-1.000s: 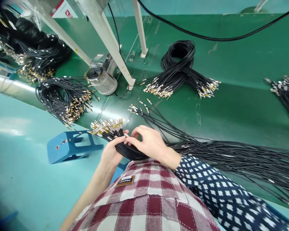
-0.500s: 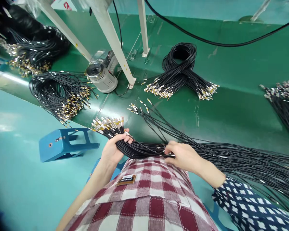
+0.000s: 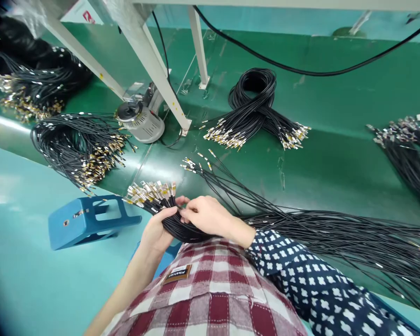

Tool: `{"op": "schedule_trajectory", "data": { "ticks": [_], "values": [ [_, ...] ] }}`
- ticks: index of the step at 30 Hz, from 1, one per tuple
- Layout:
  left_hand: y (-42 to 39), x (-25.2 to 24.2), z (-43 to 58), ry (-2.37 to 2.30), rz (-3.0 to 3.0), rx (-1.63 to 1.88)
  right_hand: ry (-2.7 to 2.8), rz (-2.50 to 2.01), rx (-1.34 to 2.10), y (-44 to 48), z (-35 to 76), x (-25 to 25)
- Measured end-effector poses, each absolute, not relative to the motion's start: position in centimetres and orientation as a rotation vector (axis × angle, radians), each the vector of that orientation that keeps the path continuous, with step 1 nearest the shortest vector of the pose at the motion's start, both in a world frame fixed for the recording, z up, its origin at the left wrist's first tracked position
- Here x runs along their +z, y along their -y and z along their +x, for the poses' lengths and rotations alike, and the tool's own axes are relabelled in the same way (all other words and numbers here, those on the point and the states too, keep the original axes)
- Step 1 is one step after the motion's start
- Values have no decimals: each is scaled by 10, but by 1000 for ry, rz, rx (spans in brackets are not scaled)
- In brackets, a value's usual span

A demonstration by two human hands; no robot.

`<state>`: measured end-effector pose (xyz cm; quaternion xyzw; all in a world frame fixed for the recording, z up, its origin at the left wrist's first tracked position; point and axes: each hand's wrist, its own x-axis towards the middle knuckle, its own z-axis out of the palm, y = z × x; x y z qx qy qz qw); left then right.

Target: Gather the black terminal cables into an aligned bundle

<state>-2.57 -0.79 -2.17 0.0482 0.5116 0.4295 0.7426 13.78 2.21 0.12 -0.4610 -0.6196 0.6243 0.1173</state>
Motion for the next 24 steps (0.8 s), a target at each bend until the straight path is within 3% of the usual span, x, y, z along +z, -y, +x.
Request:
{"op": "schedule_trajectory", "data": {
  "ticks": [3,8,12,16,24],
  "values": [
    [7,-24,-28,-1105,129,918,1943,-1230,2138,-44,147,-17],
    [5,-24,-30,-1147,108,939,2012,-1966,1274,-80,174,-92],
    [5,-25,-31,-1142,73,942,1994,-2046,1150,-86,183,-127],
    [6,-27,-30,-1144,44,1008,1970,-1925,1244,-72,189,-118],
    [7,-23,-27,-1049,102,998,1631,-1302,1883,11,235,-52]
  ]
}}
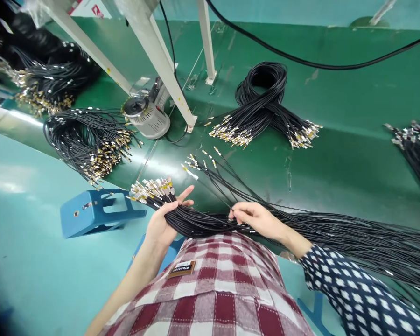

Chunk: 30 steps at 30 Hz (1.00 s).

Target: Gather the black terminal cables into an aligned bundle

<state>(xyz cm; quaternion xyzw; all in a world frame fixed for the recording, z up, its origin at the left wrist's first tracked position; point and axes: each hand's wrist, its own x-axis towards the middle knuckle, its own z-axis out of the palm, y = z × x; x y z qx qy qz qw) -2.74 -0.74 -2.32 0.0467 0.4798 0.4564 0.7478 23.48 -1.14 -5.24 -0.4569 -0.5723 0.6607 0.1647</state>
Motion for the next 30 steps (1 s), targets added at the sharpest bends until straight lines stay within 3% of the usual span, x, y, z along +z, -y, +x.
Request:
{"op": "schedule_trajectory", "data": {
  "ticks": [6,12,16,23,30],
  "values": [
    [11,-22,-26,-1036,205,975,1775,-1268,2125,39,250,-32],
    [12,-15,-22,-1069,237,956,1808,-1394,1539,4,180,-18],
    [15,-15,-23,-1073,240,970,1982,-1419,1325,-3,150,-14],
    [20,-22,-28,-1017,211,953,2032,-1485,1754,27,215,-10],
    [15,-17,-25,-1021,200,958,2045,-1466,1454,26,184,-16]
  ]
}}
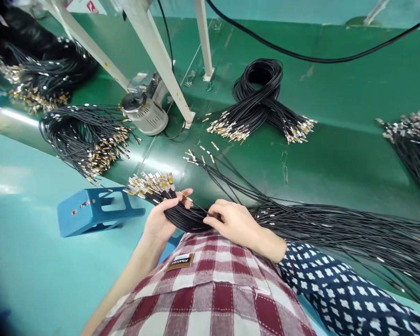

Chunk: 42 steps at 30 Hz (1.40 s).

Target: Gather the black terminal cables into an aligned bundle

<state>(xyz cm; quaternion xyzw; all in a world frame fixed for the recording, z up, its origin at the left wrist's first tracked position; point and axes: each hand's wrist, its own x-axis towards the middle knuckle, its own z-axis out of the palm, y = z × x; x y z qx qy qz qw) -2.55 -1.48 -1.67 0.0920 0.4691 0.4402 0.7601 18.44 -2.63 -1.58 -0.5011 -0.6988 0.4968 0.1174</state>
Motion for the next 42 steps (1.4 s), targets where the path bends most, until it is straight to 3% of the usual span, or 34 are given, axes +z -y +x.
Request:
{"op": "schedule_trajectory", "data": {
  "ticks": [11,22,28,31,33,42],
  "values": [
    [11,-22,-28,-1015,131,947,1771,-1384,1503,-1,163,-8],
    [4,-20,-24,-1201,41,990,2152,-1415,1486,-21,125,2],
    [0,-25,-27,-1173,22,958,1908,-1287,2080,-73,162,-39],
    [2,-30,-29,-1139,2,984,1847,-2063,1380,-110,191,-84],
    [3,-31,-28,-1072,52,984,1829,-2240,1158,-122,201,-106],
    [-3,-22,-20,-1027,112,1007,1802,-2141,1052,-95,196,-113]
  ]
}}
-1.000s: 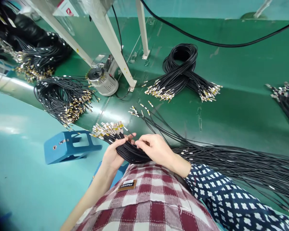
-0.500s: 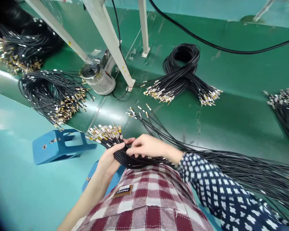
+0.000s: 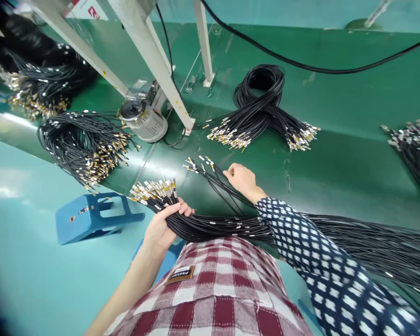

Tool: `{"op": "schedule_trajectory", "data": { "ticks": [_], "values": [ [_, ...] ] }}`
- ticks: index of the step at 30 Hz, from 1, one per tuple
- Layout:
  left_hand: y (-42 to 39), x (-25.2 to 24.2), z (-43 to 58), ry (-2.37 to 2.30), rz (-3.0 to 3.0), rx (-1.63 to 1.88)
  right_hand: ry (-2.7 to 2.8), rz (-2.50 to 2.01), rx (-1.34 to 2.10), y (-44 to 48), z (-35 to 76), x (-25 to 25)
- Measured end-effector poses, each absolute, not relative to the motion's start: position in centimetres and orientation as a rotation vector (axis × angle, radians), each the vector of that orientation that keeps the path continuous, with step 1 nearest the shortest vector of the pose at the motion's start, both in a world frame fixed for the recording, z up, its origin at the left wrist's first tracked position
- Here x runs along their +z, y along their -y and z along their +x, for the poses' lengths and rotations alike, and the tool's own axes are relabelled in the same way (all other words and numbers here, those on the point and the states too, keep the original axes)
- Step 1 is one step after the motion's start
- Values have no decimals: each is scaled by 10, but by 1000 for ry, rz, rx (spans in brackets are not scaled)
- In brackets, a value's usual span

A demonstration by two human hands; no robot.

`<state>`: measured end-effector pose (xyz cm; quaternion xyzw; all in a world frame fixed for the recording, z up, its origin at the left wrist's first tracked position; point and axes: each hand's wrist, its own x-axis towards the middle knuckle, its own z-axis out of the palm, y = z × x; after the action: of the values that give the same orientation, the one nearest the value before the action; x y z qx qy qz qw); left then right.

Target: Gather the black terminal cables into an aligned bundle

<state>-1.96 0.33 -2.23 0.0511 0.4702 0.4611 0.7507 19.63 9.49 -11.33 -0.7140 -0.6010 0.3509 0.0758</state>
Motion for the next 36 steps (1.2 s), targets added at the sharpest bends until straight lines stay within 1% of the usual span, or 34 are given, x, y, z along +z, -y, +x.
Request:
{"op": "schedule_trajectory", "data": {
  "ticks": [5,9,12,15,18,20,23,26,29,31,33,36],
  "values": [
    [3,-18,-17,-1070,143,1017,1696,-2132,1138,-103,194,-126],
    [9,-18,-18,-1090,129,1048,1676,-1881,1273,-80,206,-97],
    [8,-18,-19,-1068,143,1025,1620,-1494,1690,-42,218,-67],
    [7,-16,-19,-1037,171,1008,1450,-1121,2096,-8,226,-49],
    [8,-15,-17,-1024,182,1013,1470,-1068,2249,6,226,-40],
    [9,-14,-16,-1034,178,999,1614,-1140,2144,4,215,-32],
    [11,-12,-15,-1052,193,985,1840,-1306,1702,-6,183,-14],
    [11,-11,-15,-1055,219,995,2053,-1340,1259,-10,157,-1],
    [12,-13,-16,-1044,192,1015,2313,-1332,972,2,167,-4],
    [12,-15,-17,-1028,156,1023,2447,-1314,982,15,192,-13],
    [12,-17,-18,-1018,131,1020,2504,-1289,1110,27,218,-20],
    [10,-17,-19,-1016,118,995,2432,-1293,1198,35,229,-25]
  ]
}}
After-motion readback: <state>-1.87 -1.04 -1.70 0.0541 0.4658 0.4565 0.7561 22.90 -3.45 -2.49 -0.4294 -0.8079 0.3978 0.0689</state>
